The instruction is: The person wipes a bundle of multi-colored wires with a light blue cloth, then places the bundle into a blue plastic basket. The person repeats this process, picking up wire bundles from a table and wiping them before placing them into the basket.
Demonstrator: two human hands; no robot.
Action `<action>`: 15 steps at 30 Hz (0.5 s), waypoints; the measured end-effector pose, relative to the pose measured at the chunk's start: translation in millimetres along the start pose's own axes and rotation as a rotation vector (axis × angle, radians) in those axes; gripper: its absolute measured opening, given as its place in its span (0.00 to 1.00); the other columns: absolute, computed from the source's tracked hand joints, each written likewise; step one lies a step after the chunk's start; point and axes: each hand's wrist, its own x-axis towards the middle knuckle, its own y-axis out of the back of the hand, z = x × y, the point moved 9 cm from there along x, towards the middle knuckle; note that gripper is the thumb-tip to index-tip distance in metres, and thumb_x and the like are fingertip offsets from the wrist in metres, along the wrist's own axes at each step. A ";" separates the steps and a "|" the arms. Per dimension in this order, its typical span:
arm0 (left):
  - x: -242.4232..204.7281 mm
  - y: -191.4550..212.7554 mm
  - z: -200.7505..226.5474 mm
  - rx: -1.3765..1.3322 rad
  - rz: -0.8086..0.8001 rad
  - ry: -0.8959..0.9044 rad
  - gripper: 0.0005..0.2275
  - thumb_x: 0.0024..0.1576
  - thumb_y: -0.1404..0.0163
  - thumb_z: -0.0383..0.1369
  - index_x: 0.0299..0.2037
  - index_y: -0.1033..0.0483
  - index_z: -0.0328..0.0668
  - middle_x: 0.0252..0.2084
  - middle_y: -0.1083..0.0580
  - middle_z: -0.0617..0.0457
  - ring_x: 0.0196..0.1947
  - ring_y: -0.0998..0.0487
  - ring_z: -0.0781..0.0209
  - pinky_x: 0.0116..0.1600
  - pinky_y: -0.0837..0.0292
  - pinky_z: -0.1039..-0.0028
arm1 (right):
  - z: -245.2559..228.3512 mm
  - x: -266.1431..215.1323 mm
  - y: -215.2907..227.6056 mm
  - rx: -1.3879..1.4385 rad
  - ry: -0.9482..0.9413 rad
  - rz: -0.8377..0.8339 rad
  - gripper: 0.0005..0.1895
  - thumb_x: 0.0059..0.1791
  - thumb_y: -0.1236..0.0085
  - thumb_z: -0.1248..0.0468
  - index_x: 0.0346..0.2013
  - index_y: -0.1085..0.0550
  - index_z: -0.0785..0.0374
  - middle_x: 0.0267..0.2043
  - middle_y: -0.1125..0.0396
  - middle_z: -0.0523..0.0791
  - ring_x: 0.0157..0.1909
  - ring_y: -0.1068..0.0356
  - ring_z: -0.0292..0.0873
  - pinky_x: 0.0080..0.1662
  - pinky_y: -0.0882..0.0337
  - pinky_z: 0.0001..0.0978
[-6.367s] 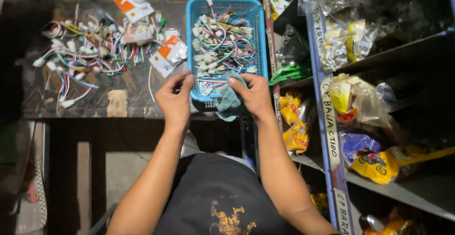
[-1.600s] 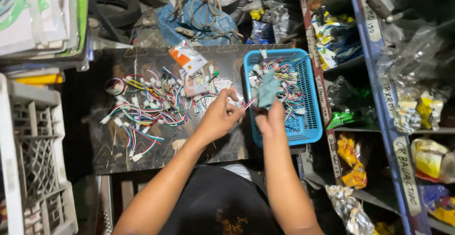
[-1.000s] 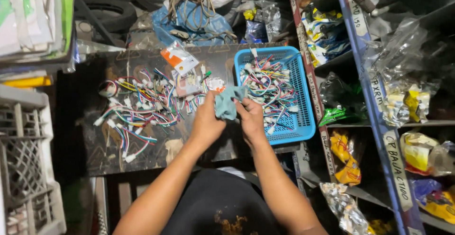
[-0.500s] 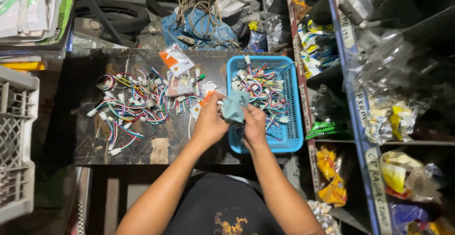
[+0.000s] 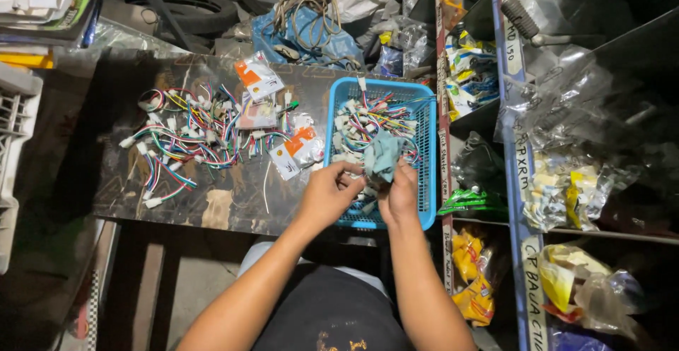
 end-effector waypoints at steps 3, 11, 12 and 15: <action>4.4 -2.7 -5.9 0.094 0.052 -0.072 0.07 0.52 0.42 0.30 0.39 0.17 0.40 0.24 0.20 0.45 0.26 0.17 0.55 0.33 0.23 0.68 | 11.3 14.5 15.9 -0.037 -0.028 -0.059 0.08 0.48 0.38 0.63 0.34 0.22 0.66 0.29 0.25 0.52 0.31 0.24 0.44 0.40 0.22 0.39; 7.9 3.5 32.1 0.086 0.099 -0.174 0.06 0.48 0.46 0.26 0.33 0.19 0.36 0.25 0.22 0.41 0.33 0.19 0.44 0.41 0.24 0.61 | 4.5 8.9 -7.2 -0.200 -0.051 -0.177 0.09 0.48 0.36 0.64 0.38 0.22 0.68 0.29 0.26 0.48 0.29 0.26 0.38 0.34 0.24 0.29; 7.5 6.4 33.4 0.093 0.106 -0.192 0.08 0.47 0.48 0.24 0.35 0.19 0.31 0.27 0.22 0.35 0.37 0.19 0.34 0.43 0.25 0.55 | 5.1 2.8 -14.6 -0.234 -0.080 -0.194 0.10 0.47 0.35 0.65 0.38 0.21 0.70 0.27 0.26 0.48 0.27 0.25 0.38 0.32 0.23 0.29; 16.2 14.6 21.4 0.088 0.080 -0.210 0.08 0.45 0.45 0.25 0.35 0.19 0.33 0.29 0.21 0.38 0.37 0.18 0.39 0.43 0.25 0.56 | 8.5 5.7 -19.8 -0.209 -0.076 -0.169 0.09 0.45 0.35 0.67 0.36 0.22 0.70 0.24 0.29 0.47 0.24 0.28 0.36 0.29 0.24 0.27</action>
